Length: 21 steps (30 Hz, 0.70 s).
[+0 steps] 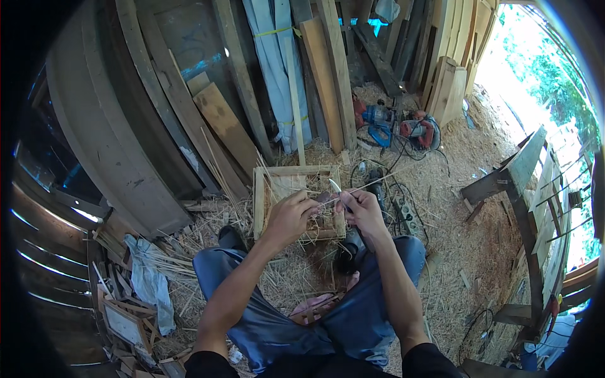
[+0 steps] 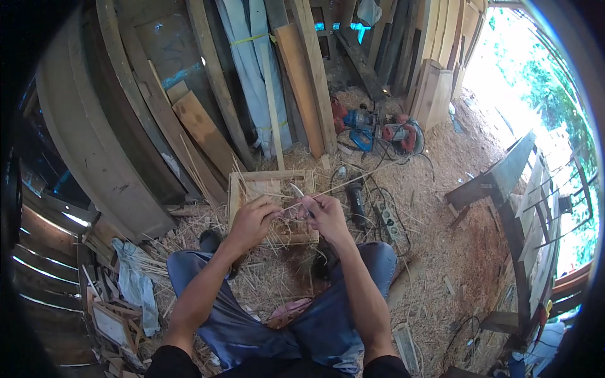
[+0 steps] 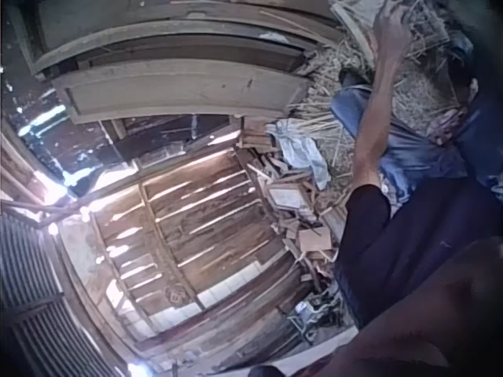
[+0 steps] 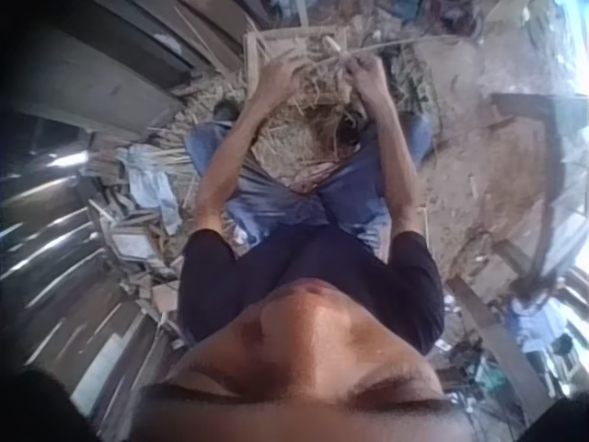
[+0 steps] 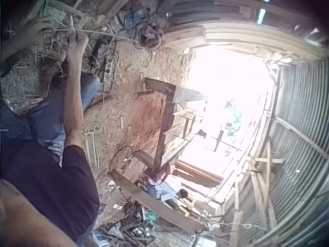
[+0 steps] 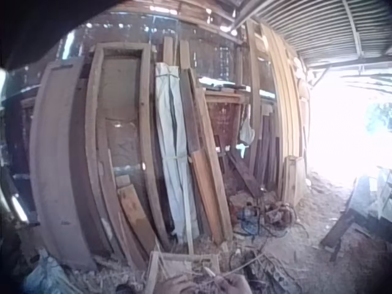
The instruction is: The person is weaving thin strips of bamboo into a basket frame by hand, pulling the strips through the structure and tightening them.
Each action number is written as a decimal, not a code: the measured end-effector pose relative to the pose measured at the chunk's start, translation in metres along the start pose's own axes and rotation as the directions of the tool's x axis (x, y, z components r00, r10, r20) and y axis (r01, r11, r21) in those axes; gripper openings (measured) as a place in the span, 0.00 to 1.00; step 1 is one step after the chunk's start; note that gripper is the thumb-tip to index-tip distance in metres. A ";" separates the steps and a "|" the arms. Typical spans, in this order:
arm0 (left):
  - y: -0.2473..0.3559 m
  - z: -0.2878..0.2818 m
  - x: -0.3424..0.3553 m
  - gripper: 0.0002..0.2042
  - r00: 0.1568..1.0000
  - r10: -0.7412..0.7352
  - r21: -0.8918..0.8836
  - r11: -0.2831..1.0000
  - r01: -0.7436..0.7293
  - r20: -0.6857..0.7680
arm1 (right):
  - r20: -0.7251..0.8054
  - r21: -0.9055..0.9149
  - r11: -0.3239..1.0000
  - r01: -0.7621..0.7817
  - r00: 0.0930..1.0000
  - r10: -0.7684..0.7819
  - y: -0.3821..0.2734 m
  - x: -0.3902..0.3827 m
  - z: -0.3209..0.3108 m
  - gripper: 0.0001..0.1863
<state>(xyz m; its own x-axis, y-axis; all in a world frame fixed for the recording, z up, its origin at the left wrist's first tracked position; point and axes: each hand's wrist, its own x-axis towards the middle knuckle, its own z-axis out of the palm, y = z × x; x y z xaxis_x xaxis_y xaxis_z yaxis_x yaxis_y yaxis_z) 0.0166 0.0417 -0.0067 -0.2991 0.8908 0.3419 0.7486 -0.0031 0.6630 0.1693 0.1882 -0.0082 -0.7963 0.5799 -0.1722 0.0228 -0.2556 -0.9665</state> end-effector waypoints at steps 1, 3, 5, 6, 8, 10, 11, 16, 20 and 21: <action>0.000 0.000 0.001 0.05 0.999 0.041 0.065 0.997 -0.041 -0.006 | 0.001 0.000 1.000 -0.001 1.000 0.001 0.001 0.000 0.000 0.14; -0.001 0.003 0.001 0.05 0.998 0.062 0.087 0.994 -0.061 -0.016 | -0.041 0.023 1.000 0.016 0.999 -0.015 0.004 -0.001 0.000 0.12; 0.000 0.005 0.000 0.05 0.996 0.085 0.108 0.991 -0.082 -0.025 | -0.065 0.009 1.000 0.019 0.998 -0.018 0.003 -0.001 -0.001 0.11; 0.002 0.007 -0.001 0.05 0.996 0.088 0.131 0.988 -0.084 -0.023 | -0.090 -0.006 1.000 0.020 0.996 -0.020 0.002 -0.002 -0.001 0.11; 0.005 0.008 -0.002 0.05 0.996 0.091 0.153 0.984 -0.088 -0.019 | -0.120 -0.019 1.000 0.017 0.993 -0.019 -0.002 -0.003 0.002 0.11; 0.006 0.008 0.000 0.06 0.996 0.089 0.131 0.988 -0.086 -0.019 | -0.146 -0.035 0.999 0.017 0.989 -0.022 -0.003 -0.003 0.001 0.12; 0.009 0.008 0.000 0.06 0.996 0.090 0.130 0.988 -0.086 -0.020 | -0.155 -0.022 0.999 0.026 0.988 -0.029 -0.001 -0.004 -0.001 0.13; 0.016 0.006 -0.001 0.07 0.999 0.023 0.070 0.997 -0.025 0.031 | -0.189 -0.018 0.999 0.031 0.981 -0.034 0.002 -0.001 -0.010 0.14; 0.010 0.005 -0.004 0.07 0.999 0.036 0.060 0.997 -0.038 0.028 | -0.246 -0.026 0.996 0.086 0.965 -0.090 -0.001 0.003 -0.019 0.16; 0.009 0.006 -0.004 0.07 0.998 0.043 0.077 0.996 -0.046 0.033 | -0.243 -0.047 0.996 0.074 0.966 -0.084 -0.003 0.002 -0.019 0.17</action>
<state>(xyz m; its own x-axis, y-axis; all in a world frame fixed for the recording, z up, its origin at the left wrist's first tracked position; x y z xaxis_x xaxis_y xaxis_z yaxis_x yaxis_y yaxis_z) 0.0277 0.0407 -0.0058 -0.2464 0.9046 0.3479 0.8049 -0.0090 0.5933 0.1794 0.2050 -0.0095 -0.6244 0.7699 -0.1318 -0.0079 -0.1749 -0.9846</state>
